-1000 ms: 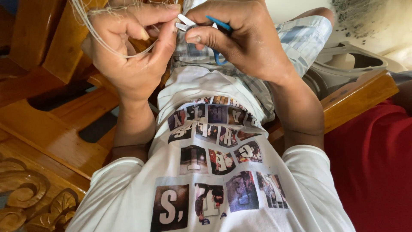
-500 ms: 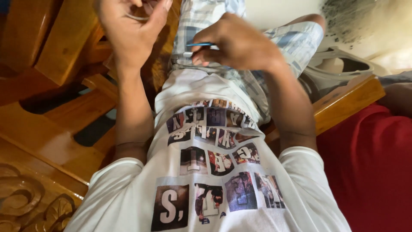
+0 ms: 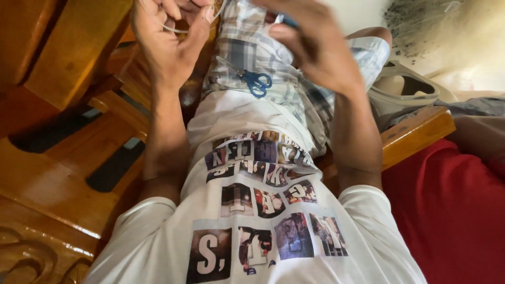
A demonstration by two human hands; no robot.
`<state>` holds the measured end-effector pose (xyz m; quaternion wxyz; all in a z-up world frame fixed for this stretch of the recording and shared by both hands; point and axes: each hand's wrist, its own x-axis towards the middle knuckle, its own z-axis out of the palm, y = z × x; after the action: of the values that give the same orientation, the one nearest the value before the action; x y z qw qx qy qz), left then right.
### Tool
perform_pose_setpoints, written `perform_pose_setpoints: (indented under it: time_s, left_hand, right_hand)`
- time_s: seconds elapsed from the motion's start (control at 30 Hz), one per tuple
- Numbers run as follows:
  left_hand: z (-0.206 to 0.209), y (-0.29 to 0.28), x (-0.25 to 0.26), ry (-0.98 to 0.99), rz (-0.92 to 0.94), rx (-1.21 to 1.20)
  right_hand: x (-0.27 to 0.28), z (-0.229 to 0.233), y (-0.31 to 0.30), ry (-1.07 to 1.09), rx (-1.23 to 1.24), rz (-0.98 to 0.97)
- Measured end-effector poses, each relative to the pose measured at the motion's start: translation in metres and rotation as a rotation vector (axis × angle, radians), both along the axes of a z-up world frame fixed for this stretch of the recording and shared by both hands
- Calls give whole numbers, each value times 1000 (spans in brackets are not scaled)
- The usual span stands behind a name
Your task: The person is using a blue netting needle to repair or weave a fine-mesh fishing net by tying knots and creating new loops.
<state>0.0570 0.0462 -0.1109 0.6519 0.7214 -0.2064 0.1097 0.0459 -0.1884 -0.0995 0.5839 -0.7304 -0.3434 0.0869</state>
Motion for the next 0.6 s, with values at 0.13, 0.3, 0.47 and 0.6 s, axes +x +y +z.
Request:
perform_pose_setpoints:
  time_s: [0.13, 0.3, 0.47, 0.6]
  left_hand:
    - [0, -4, -1, -47, -104, -50]
    - [21, -16, -21, 84, -270, -178]
    - [44, -26, -25, 102, -312, -231]
    - [43, -28, -28, 70, -307, -297]
  right_hand:
    - [-15, 31, -11, -187, 205, -169]
    - [-38, 50, 6, 219, 704, 20]
    - [-32, 53, 11, -211, 59, -348]
    - [-25, 43, 15, -552, -36, -453]
